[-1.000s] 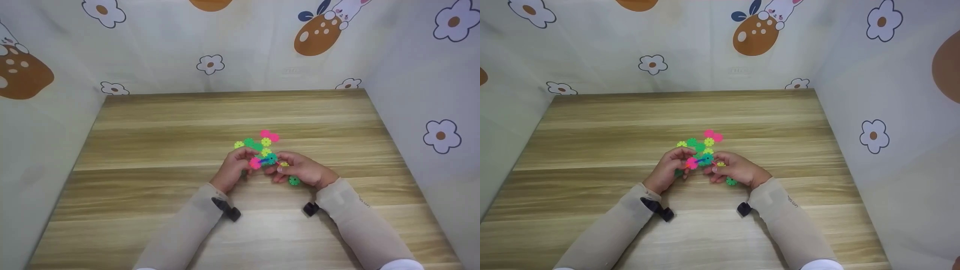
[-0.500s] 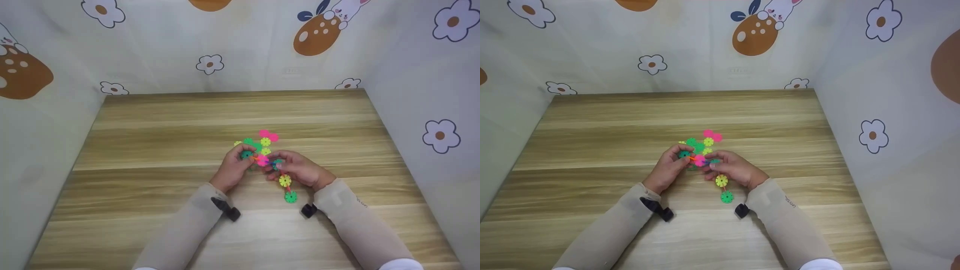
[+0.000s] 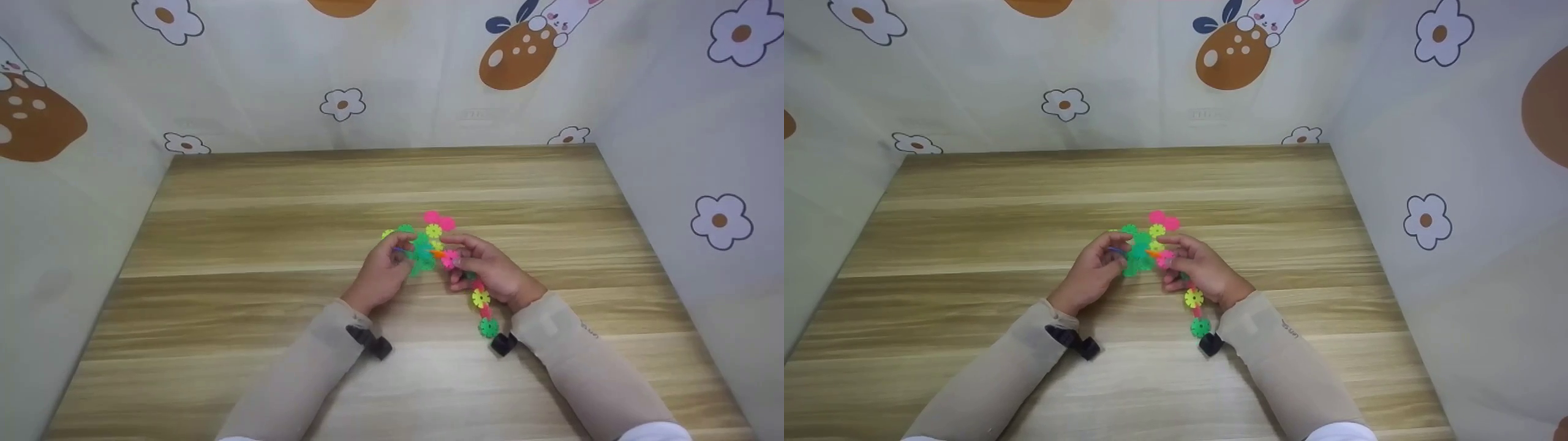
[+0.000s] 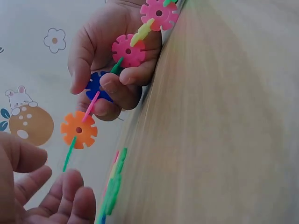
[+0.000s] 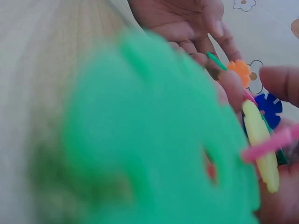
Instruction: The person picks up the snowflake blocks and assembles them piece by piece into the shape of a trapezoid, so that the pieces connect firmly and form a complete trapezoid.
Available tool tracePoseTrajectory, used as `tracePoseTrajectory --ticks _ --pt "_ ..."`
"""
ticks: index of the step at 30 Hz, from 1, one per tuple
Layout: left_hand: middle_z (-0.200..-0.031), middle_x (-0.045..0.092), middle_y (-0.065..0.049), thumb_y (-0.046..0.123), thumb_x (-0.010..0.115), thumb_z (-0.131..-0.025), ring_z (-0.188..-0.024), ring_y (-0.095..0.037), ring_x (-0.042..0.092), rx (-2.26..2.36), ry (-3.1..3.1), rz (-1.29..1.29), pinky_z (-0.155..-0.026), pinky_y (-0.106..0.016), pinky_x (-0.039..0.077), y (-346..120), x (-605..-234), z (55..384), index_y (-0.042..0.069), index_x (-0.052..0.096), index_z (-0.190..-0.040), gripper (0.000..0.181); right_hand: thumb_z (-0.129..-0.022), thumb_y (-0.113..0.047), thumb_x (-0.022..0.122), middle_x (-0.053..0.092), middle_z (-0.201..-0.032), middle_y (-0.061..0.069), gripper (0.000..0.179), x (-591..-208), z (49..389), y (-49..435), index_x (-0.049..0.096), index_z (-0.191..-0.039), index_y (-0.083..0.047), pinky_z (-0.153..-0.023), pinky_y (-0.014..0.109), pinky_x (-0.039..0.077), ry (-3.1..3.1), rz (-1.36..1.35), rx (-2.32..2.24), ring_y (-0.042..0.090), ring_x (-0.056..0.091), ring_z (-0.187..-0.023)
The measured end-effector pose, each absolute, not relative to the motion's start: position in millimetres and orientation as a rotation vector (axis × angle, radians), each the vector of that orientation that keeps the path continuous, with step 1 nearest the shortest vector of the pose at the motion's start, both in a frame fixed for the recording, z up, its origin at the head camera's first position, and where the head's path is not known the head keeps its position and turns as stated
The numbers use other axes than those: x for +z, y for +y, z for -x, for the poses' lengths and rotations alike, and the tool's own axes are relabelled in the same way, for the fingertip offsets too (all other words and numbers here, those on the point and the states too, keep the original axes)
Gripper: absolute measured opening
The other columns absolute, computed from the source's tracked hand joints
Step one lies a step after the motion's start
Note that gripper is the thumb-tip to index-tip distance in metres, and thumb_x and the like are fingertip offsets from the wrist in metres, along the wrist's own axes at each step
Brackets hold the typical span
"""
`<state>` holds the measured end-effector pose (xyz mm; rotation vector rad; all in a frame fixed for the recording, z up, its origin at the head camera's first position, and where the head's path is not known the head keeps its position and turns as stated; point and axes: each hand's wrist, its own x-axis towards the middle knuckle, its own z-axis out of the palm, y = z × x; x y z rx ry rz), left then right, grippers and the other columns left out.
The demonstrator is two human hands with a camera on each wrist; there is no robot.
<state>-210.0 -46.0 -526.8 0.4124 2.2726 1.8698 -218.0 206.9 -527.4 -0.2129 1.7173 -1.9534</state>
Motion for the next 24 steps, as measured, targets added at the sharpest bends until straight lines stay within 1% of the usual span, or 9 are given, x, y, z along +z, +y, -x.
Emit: tracePoseTrajectory --ticks 3,6,8,11,14,17,19,21,24 --pt "-0.112 0.061 -0.013 0.001 0.059 -0.096 -0.103 -0.025 0.058 1.674 2.49 -0.365 -0.092 -0.038 0.05 -50 -523 211 0.0 0.065 -0.126 0.031 -0.107 -0.009 0.056 0.062 -0.099 0.003 0.055 -528 218 206 0.04 -0.16 -0.008 -0.078 0.034 0.065 1.669 0.139 -2.083 0.016 0.067 -0.08" --pt "-0.109 0.063 -0.01 0.006 0.063 -0.098 -0.102 -0.025 0.059 1.403 2.618 -0.347 -0.094 -0.042 0.052 -52 -518 209 0.003 0.069 -0.119 0.022 -0.109 -0.007 0.054 0.061 -0.1 0.003 0.055 -528 219 204 0.038 -0.162 -0.008 -0.079 0.034 0.065 1.629 0.106 -2.187 0.017 0.067 -0.083" --pt "-0.109 0.064 -0.009 0.008 0.064 -0.099 -0.103 -0.024 0.059 1.241 2.658 -0.348 -0.097 -0.043 0.053 -51 -515 208 0.003 0.07 -0.119 0.021 -0.109 -0.005 0.052 0.06 -0.099 0.004 0.055 -529 218 202 0.038 -0.162 -0.008 -0.079 0.034 0.065 1.62 0.101 -2.23 0.017 0.067 -0.084" --pt "-0.11 0.065 -0.008 0.011 0.066 -0.1 -0.106 -0.024 0.06 1.091 2.669 -0.338 -0.101 -0.044 0.052 -50 -512 206 0.003 0.069 -0.124 0.026 -0.109 -0.004 0.051 0.059 -0.099 0.004 0.053 -530 219 199 0.038 -0.161 -0.008 -0.08 0.034 0.064 1.618 0.075 -2.273 0.017 0.067 -0.083" --pt "-0.105 0.064 -0.008 0.011 0.067 -0.098 -0.104 -0.025 0.06 1.034 2.663 -0.316 -0.101 -0.044 0.053 -48 -511 207 0.002 0.068 -0.128 0.031 -0.109 -0.005 0.051 0.06 -0.101 0.003 0.053 -530 219 196 0.038 -0.161 -0.008 -0.079 0.034 0.064 1.627 0.021 -2.311 0.016 0.066 -0.081" --pt "-0.1 0.062 -0.007 0.01 0.067 -0.097 -0.099 -0.025 0.058 1.02 2.657 -0.292 -0.098 -0.044 0.053 -47 -510 209 0.002 0.068 -0.128 0.032 -0.109 -0.006 0.052 0.061 -0.098 0.003 0.054 -529 218 194 0.038 -0.161 -0.01 -0.078 0.034 0.063 1.627 -0.037 -2.34 0.017 0.065 -0.078" --pt "-0.1 0.063 -0.006 0.01 0.068 -0.097 -0.097 -0.024 0.058 1.015 2.652 -0.278 -0.096 -0.043 0.054 -46 -509 209 0.003 0.068 -0.126 0.03 -0.108 -0.005 0.053 0.061 -0.096 0.004 0.052 -529 218 193 0.042 -0.159 -0.009 -0.077 0.034 0.063 1.622 -0.053 -2.35 0.018 0.065 -0.076" --pt "-0.1 0.063 -0.006 0.01 0.068 -0.096 -0.095 -0.023 0.059 1.008 2.647 -0.266 -0.093 -0.043 0.054 -44 -508 209 0.003 0.068 -0.124 0.028 -0.107 -0.005 0.054 0.062 -0.093 0.004 0.047 -529 218 192 0.05 -0.154 -0.009 -0.074 0.034 0.063 1.614 -0.059 -2.358 0.018 0.064 -0.074" --pt "-0.102 0.063 -0.007 0.009 0.068 -0.095 -0.094 -0.024 0.059 0.994 2.64 -0.258 -0.089 -0.042 0.054 -43 -507 209 0.003 0.068 -0.119 0.025 -0.105 -0.003 0.055 0.063 -0.092 0.004 0.038 -530 218 192 0.064 -0.142 -0.011 -0.07 0.032 0.061 1.605 -0.064 -2.373 0.018 0.061 -0.071"
